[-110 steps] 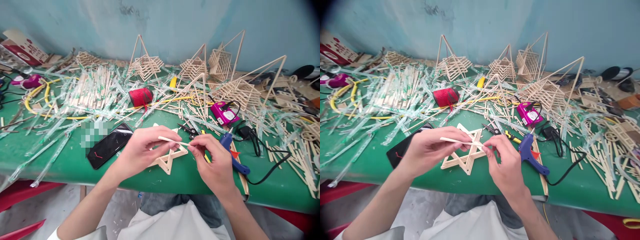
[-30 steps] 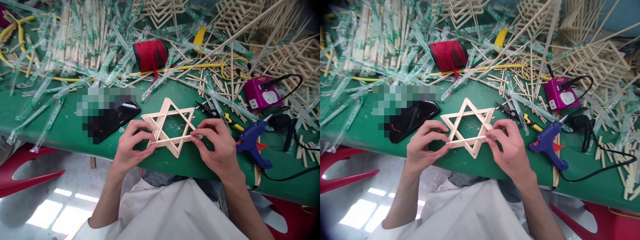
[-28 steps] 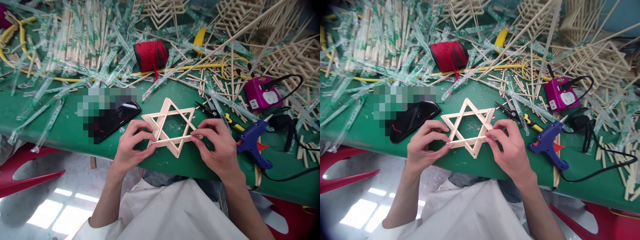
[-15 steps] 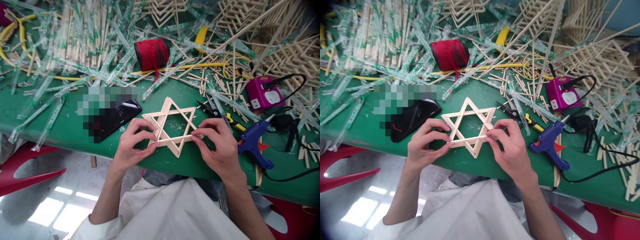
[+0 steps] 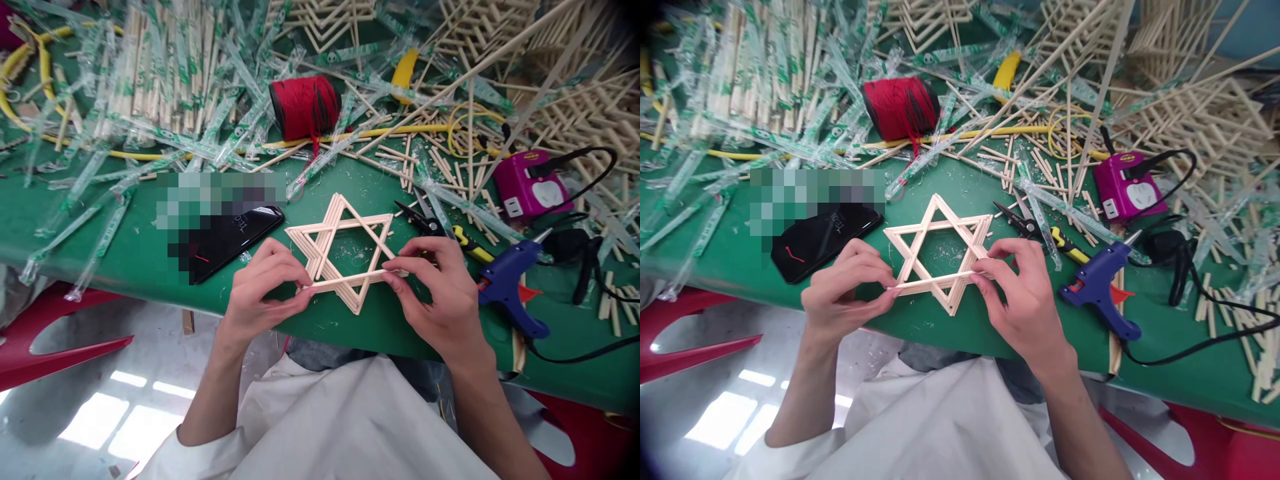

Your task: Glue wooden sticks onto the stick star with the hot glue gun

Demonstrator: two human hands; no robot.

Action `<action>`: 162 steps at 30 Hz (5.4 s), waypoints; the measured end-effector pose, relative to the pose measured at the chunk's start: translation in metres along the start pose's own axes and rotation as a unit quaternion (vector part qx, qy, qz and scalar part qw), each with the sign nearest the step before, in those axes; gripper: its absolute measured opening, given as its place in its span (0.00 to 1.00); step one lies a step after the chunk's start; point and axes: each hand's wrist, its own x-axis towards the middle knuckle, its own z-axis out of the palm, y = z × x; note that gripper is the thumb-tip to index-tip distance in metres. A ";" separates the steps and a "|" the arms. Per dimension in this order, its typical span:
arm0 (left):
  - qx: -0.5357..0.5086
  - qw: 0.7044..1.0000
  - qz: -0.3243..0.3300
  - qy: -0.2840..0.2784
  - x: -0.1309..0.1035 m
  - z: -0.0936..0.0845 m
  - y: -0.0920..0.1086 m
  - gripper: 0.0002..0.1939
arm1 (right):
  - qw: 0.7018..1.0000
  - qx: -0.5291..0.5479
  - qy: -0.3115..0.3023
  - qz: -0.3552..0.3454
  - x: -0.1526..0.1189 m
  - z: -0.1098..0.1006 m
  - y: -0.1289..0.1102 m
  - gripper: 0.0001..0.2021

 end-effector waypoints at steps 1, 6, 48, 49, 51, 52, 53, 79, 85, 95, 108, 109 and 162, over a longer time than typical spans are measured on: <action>-0.003 1.000 0.006 -0.001 0.001 -0.001 0.002 0.11 | 1.000 -0.009 0.003 -0.002 0.000 -0.003 -0.004 0.06; 0.003 0.999 0.048 -0.020 0.010 -0.006 0.018 0.10 | 0.999 -0.012 -0.013 -0.041 0.005 -0.023 -0.039 0.06; -0.549 0.754 -0.334 0.139 0.045 0.100 0.129 0.10 | 0.882 0.365 0.200 0.220 -0.016 -0.016 -0.078 0.03; -0.550 0.747 -0.345 0.141 0.046 0.100 0.129 0.11 | 0.883 0.362 0.201 0.222 -0.016 -0.015 -0.078 0.03; -0.552 0.737 -0.362 0.146 0.045 0.101 0.129 0.13 | 0.882 0.360 0.206 0.224 -0.017 -0.013 -0.078 0.03; -0.554 0.733 -0.367 0.148 0.044 0.102 0.128 0.14 | 0.881 0.360 0.208 0.225 -0.017 -0.012 -0.078 0.03; -0.555 0.730 -0.369 0.150 0.044 0.103 0.128 0.14 | 0.880 0.360 0.211 0.226 -0.017 -0.011 -0.078 0.03; -0.559 0.759 -0.283 0.176 0.042 0.106 0.098 0.03 | 0.940 0.269 0.150 0.146 -0.022 -0.017 -0.059 0.14; -0.545 0.790 -0.211 0.187 0.042 0.076 0.091 0.07 | 0.976 -0.153 0.039 0.149 -0.021 -0.048 0.002 0.16; -0.157 0.982 -0.087 0.057 0.016 0.034 0.085 0.14 | 0.951 0.282 -0.032 0.118 -0.022 -0.036 -0.048 0.21; -0.208 0.961 -0.089 0.156 0.002 0.040 0.068 0.12 | 0.955 0.290 0.012 0.062 -0.011 0.001 -0.072 0.08; -0.178 0.967 -0.082 0.164 0.000 0.038 0.064 0.16 | 0.945 0.316 0.016 0.083 -0.011 0.002 -0.071 0.08; 0.003 0.997 -0.062 0.047 -0.013 0.012 0.007 0.05 | 0.998 -0.012 0.042 -0.054 0.000 0.013 -0.004 0.10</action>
